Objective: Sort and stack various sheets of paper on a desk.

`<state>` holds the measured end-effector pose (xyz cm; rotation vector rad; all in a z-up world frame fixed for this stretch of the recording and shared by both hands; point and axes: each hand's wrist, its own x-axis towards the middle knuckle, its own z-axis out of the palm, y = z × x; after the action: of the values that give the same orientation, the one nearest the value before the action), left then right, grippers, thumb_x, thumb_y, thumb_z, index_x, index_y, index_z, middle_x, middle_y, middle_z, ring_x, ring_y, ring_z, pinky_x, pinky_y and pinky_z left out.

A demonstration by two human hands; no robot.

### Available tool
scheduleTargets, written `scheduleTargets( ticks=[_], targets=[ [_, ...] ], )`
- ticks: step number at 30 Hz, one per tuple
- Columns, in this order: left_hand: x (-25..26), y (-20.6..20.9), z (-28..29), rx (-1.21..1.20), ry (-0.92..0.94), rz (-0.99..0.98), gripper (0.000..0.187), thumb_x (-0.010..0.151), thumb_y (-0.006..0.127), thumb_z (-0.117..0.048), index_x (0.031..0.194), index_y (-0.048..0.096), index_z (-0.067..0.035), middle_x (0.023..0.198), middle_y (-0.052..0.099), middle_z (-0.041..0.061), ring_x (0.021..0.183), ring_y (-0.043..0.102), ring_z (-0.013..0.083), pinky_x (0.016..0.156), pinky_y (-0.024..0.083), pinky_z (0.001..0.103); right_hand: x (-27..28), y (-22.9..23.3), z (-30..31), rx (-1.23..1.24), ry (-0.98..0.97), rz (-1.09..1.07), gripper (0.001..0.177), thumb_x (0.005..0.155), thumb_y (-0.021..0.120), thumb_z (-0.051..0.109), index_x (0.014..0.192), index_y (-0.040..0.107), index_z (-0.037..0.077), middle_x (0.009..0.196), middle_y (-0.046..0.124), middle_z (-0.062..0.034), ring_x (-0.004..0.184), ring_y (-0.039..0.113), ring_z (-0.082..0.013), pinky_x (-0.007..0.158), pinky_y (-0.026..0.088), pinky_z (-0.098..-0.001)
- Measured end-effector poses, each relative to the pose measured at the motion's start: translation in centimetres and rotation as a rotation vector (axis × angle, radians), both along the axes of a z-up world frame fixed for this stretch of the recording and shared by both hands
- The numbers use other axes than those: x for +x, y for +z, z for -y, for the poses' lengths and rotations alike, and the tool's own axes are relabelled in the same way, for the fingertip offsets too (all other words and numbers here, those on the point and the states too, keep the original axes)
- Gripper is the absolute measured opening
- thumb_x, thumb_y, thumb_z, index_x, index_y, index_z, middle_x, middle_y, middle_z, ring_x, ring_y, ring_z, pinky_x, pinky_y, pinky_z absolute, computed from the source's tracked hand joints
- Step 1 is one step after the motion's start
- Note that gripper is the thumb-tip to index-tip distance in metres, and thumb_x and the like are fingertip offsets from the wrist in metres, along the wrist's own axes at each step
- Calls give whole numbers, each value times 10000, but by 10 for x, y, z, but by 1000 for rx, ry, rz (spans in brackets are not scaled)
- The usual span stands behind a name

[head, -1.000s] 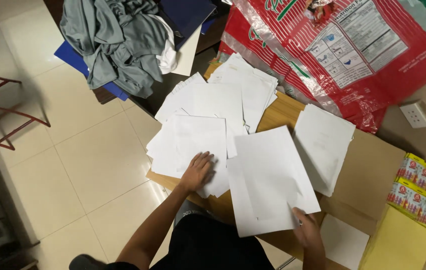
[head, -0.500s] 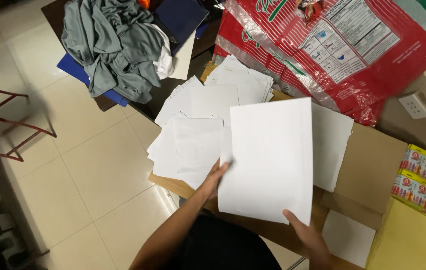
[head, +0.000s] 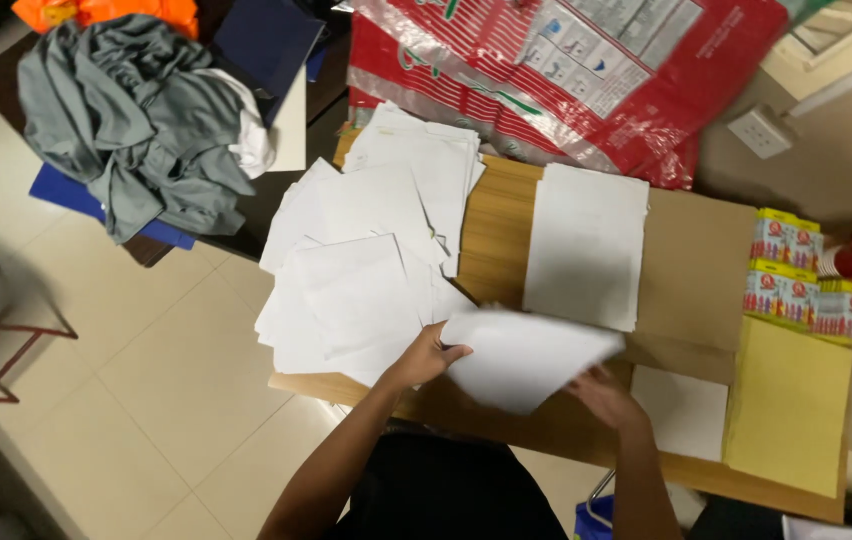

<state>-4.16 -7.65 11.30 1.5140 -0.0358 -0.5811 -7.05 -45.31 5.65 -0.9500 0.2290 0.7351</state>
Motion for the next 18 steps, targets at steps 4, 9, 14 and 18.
scheduleTargets(
  ticks=[4,9,14,18],
  targets=[
    [3,58,3,37,7,167,293,947,650,-97,1235,665,-49,1151,755,105,1062,711,185,912,584,342,2,27,-20,-125,-44,230,682,910,608,208,1535,388,48,1458,555,-197,1328,556,-312,1110,453,-479],
    [-6,33,9,-184,262,327,178,1038,618,-102,1142,689,23,1085,793,125,974,746,169,878,599,325,-32,-12,10,-648,-87,542,377,1054,564,137,1375,597,-58,1126,522,-334,1043,514,-428,947,435,-520],
    [-9,42,28,59,330,182,244,987,677,-138,1145,697,47,977,790,137,851,717,163,765,600,324,-85,-82,9,-638,-324,489,595,1074,432,332,1529,345,-41,1395,421,-249,1277,425,-349,1086,361,-462],
    [-17,24,41,80,281,64,316,958,683,-177,1176,657,51,957,789,139,830,727,164,735,601,329,-97,-60,-23,-301,-443,529,700,1069,389,434,1594,199,12,1635,334,-125,1505,329,-234,1227,268,-383]
  ],
)
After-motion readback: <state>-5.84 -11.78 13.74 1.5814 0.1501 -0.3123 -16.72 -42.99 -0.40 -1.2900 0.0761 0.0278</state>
